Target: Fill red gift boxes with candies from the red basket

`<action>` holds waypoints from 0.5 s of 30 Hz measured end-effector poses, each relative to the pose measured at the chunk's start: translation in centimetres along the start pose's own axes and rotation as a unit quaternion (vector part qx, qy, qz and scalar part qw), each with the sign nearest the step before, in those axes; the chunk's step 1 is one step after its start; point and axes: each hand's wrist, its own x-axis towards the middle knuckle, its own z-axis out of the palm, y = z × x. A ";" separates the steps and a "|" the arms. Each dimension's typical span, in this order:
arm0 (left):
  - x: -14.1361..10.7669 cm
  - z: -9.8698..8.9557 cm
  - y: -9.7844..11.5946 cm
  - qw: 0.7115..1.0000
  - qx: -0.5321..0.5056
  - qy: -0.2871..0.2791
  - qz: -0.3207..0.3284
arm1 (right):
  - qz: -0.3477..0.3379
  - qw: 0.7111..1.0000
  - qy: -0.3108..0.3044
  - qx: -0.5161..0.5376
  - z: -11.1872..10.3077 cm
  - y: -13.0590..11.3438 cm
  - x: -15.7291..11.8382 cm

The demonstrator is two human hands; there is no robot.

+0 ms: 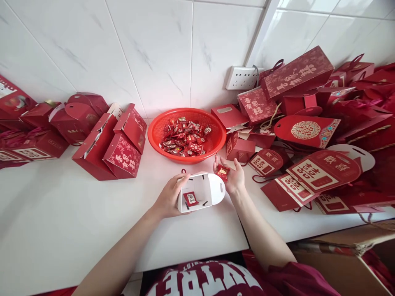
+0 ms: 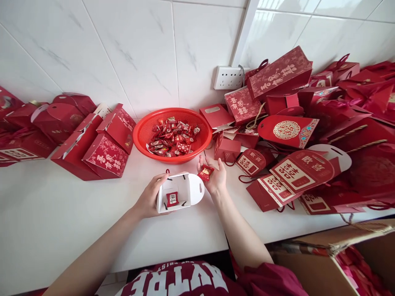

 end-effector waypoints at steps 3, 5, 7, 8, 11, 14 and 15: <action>0.0 0.1 -0.3 0.999 0.019 0.027 0.016 | 0.034 0.998 0.000 0.045 0.6 0.6 -0.4; -0.1 0.1 -0.7 0.998 0.027 0.051 0.023 | 0.039 0.998 0.010 0.050 0.9 0.8 -0.8; -0.1 0.2 -1.0 0.997 0.019 0.076 0.023 | 0.043 0.997 0.036 0.055 1.2 0.9 -1.0; -0.1 0.2 -1.1 0.996 0.008 0.090 0.018 | 0.044 0.996 0.048 0.059 1.3 0.9 -1.0; -0.2 0.3 -1.4 0.991 -0.021 0.131 0.009 | 0.040 0.994 0.062 0.081 1.3 0.9 -1.0; -0.4 0.1 -1.5 0.987 -0.004 0.160 0.022 | 0.052 0.993 0.053 0.091 1.2 0.8 -1.0; -0.4 0.1 -1.5 0.985 0.002 0.168 0.027 | 0.055 0.994 0.051 0.082 1.2 0.8 -1.0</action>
